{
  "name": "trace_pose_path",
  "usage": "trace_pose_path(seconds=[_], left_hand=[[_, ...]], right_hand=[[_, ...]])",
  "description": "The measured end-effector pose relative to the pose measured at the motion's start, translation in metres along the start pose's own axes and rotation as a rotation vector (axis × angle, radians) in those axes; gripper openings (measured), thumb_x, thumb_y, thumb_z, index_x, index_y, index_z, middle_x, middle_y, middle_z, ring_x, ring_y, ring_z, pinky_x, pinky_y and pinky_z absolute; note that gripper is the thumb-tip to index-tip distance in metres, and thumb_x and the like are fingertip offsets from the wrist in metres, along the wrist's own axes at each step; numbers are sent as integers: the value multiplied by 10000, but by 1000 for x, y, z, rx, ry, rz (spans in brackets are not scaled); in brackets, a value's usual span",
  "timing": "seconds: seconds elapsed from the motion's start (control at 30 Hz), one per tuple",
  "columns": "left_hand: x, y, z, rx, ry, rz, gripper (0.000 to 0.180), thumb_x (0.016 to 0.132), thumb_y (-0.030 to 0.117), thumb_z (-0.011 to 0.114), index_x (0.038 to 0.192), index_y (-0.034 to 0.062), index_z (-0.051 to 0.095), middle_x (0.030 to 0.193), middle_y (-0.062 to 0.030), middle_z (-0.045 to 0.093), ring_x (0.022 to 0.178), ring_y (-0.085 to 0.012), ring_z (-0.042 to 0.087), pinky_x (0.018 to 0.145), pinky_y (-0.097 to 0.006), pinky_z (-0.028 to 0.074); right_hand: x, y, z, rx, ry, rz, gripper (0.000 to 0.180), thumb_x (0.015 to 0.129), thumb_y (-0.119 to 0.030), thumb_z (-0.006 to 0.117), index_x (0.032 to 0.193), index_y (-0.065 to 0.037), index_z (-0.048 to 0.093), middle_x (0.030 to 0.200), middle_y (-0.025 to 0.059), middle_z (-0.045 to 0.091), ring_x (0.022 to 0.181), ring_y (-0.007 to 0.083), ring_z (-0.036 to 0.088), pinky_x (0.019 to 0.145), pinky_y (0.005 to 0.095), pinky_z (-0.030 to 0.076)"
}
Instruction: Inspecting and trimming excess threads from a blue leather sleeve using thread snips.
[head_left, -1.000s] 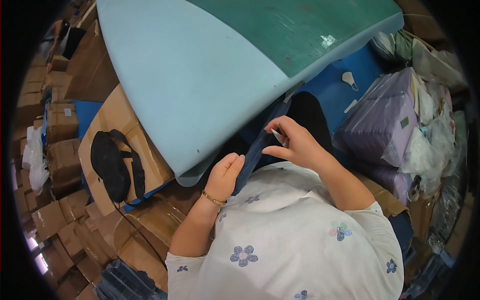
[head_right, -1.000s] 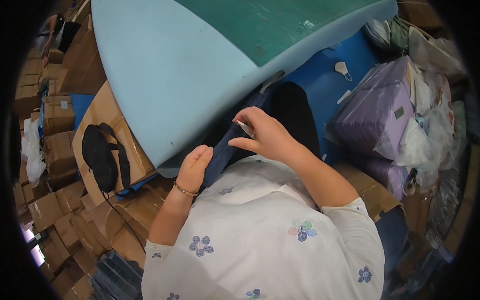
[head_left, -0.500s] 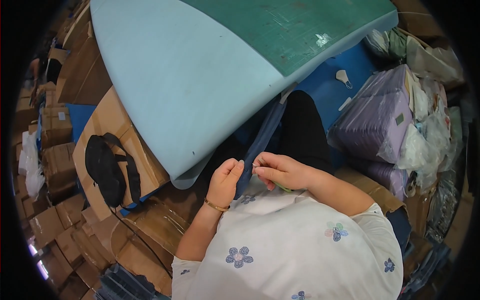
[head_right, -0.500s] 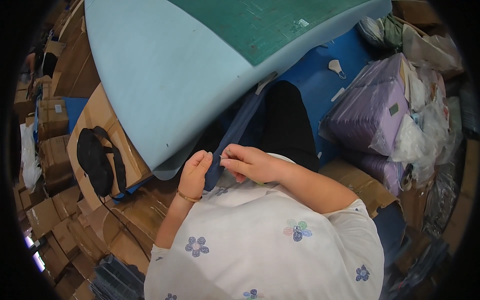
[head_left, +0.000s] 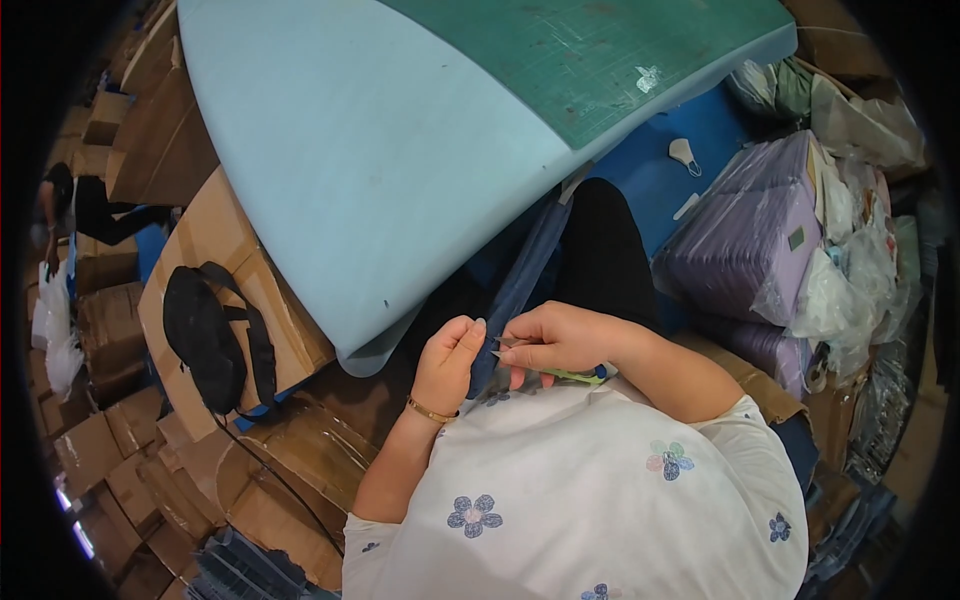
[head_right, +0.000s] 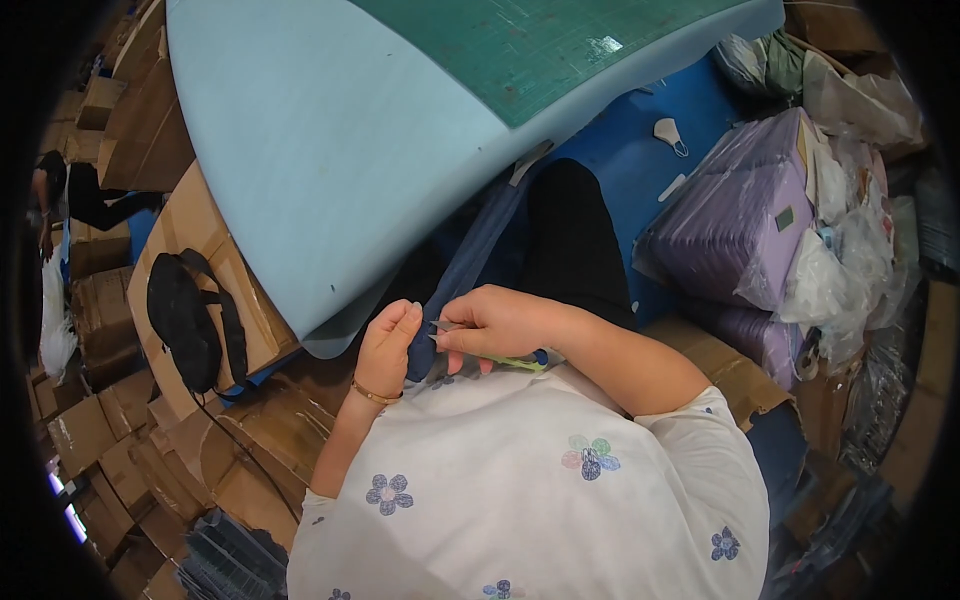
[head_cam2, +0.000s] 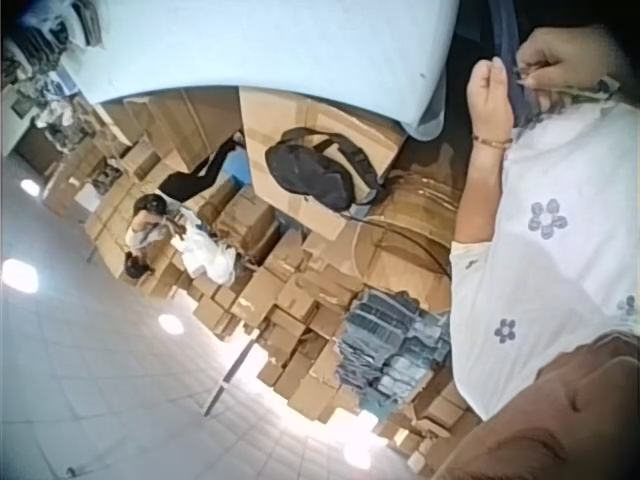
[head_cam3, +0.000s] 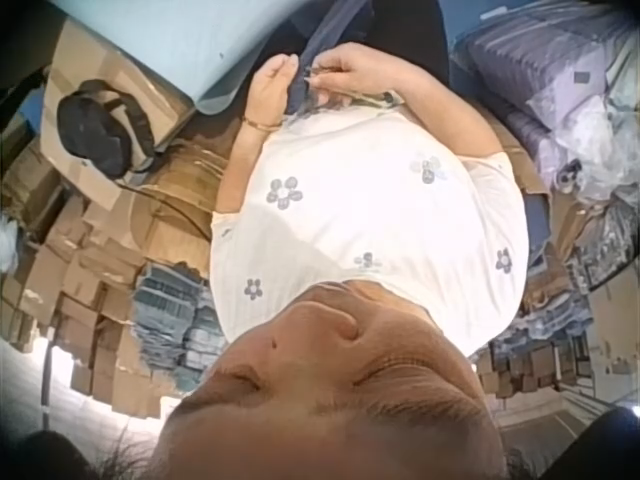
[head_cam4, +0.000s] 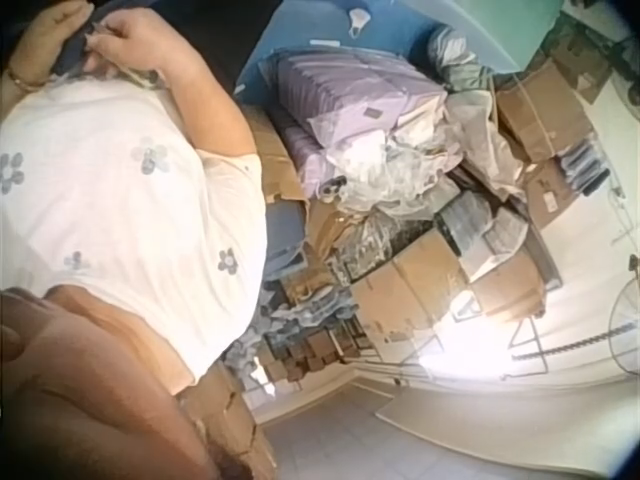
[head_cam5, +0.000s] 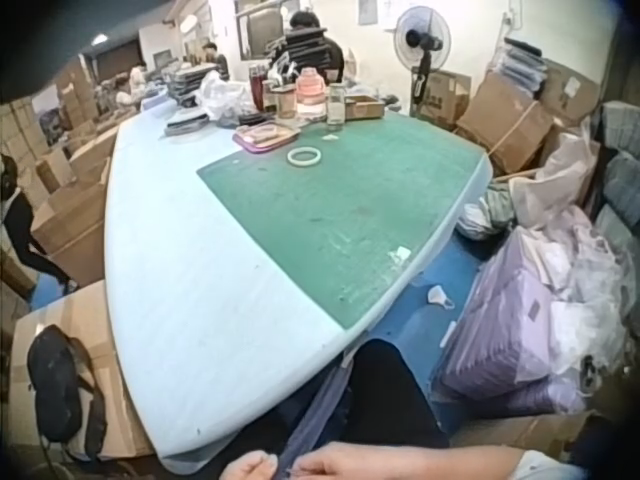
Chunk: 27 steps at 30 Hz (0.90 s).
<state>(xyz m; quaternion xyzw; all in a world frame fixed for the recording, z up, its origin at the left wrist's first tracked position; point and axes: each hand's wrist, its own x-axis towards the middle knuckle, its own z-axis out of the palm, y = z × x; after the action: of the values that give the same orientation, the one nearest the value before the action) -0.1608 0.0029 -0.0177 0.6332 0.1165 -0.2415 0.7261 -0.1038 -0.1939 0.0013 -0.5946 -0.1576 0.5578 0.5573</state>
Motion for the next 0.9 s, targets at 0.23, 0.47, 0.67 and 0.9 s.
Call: trace_pose_path(seconds=[0.23, 0.47, 0.67, 0.9], left_hand=[[3, -6, 0, -76, 10, -31, 266, 967, 209, 497, 752, 55, 526, 691, 62, 476, 651, -14, 379, 574, -183, 328], [3, -7, 0, -83, -5, -32, 256, 967, 210, 497, 773, 48, 537, 717, 46, 531, 665, -15, 413, 591, -179, 351], [4, -9, 2, -73, 0, -43, 260, 966, 211, 499, 762, 52, 523, 703, 57, 498, 657, -15, 392, 582, -182, 341], [5, -8, -2, -106, 15, -50, 257, 967, 216, 495, 761, 63, 515, 704, 77, 448, 667, -13, 376, 583, -183, 332]], right_hand=[[5, 5, -4, 243, -36, 57, 245, 933, -205, 535, 974, 25, 610, 811, 81, 667, 722, 105, 615, 581, 232, 508], [4, 6, -6, 232, -51, 60, 250, 930, -203, 539, 980, 32, 610, 806, 86, 665, 723, 108, 614, 584, 232, 504], [3, -2, -8, 154, -57, 96, 265, 930, -213, 542, 976, 38, 610, 810, 79, 668, 701, 102, 601, 582, 233, 505], [2, 6, 5, 19, 87, -32, 229, 925, -221, 548, 922, -1, 612, 785, 57, 677, 625, 110, 616, 559, 231, 505]])
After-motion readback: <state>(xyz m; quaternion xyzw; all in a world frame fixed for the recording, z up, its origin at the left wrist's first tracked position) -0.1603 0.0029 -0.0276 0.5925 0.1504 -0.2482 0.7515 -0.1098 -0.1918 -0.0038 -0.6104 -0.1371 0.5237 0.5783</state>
